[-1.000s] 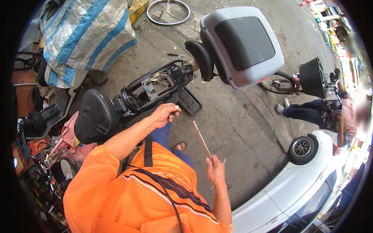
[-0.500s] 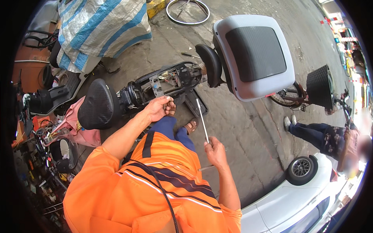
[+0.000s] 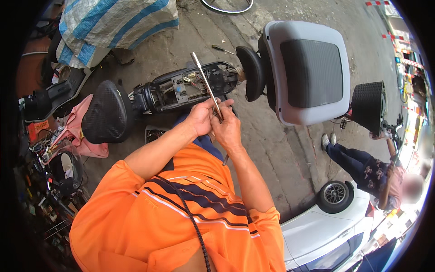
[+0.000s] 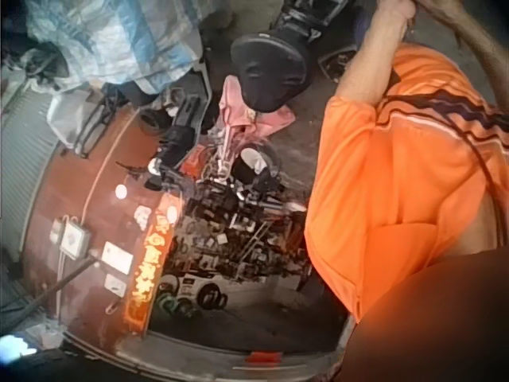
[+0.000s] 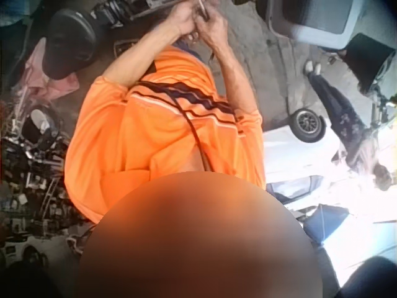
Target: The person uses a socket wrench to loosen and remove bolts from the rear storage box of a scooter. They detach the box, place it on the ground, and then reach inside to handle internal components and wiring.
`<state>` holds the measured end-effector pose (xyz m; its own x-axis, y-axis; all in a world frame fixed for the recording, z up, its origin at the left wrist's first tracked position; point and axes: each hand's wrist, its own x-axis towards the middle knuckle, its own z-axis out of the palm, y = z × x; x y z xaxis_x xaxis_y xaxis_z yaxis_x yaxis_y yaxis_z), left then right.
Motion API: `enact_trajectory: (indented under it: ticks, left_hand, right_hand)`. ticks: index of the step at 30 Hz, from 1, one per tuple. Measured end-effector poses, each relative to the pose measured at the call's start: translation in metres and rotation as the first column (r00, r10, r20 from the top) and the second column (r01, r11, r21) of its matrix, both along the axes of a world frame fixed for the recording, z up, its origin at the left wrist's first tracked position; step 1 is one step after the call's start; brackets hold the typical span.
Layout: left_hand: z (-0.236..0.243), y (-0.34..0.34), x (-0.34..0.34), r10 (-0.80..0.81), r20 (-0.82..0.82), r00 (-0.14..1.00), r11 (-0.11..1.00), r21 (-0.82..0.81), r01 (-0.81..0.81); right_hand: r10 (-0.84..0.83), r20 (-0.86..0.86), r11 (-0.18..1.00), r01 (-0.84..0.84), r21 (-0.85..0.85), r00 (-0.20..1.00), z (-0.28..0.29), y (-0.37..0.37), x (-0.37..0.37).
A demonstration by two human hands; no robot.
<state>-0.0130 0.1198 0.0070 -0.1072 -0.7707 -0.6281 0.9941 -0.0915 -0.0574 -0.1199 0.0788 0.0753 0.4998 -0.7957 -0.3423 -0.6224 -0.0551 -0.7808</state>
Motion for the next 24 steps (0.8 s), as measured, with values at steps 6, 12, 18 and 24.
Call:
enact_trajectory:
  ticks: [6, 12, 18, 24]
  left_hand:
    - [-0.005, -0.022, 0.053, -0.131, 0.142, 0.981, 0.972, 0.213, 0.099]
    - [0.023, -0.044, 0.162, -0.052, 0.373, 0.926, 0.98, 0.196, -0.023]
    - [0.047, -0.017, 0.253, -0.023, 0.705, 0.709, 1.0, 0.013, 0.02]
    - [-0.005, 0.024, 0.291, -0.097, 0.703, 0.705, 0.972, 0.218, -0.083]
  right_hand:
    - [-0.032, -0.093, 0.989, 0.019, -0.146, 0.995, -0.021, -0.02, 0.034]
    - [-0.188, -0.236, 0.951, 0.117, -0.285, 0.953, -0.082, -0.054, 0.048]
    - [-0.259, -0.317, 0.898, 0.107, -0.427, 0.912, -0.152, -0.084, 0.065]
    - [-0.225, -0.396, 0.877, 0.008, -0.48, 0.89, -0.179, -0.107, 0.056]
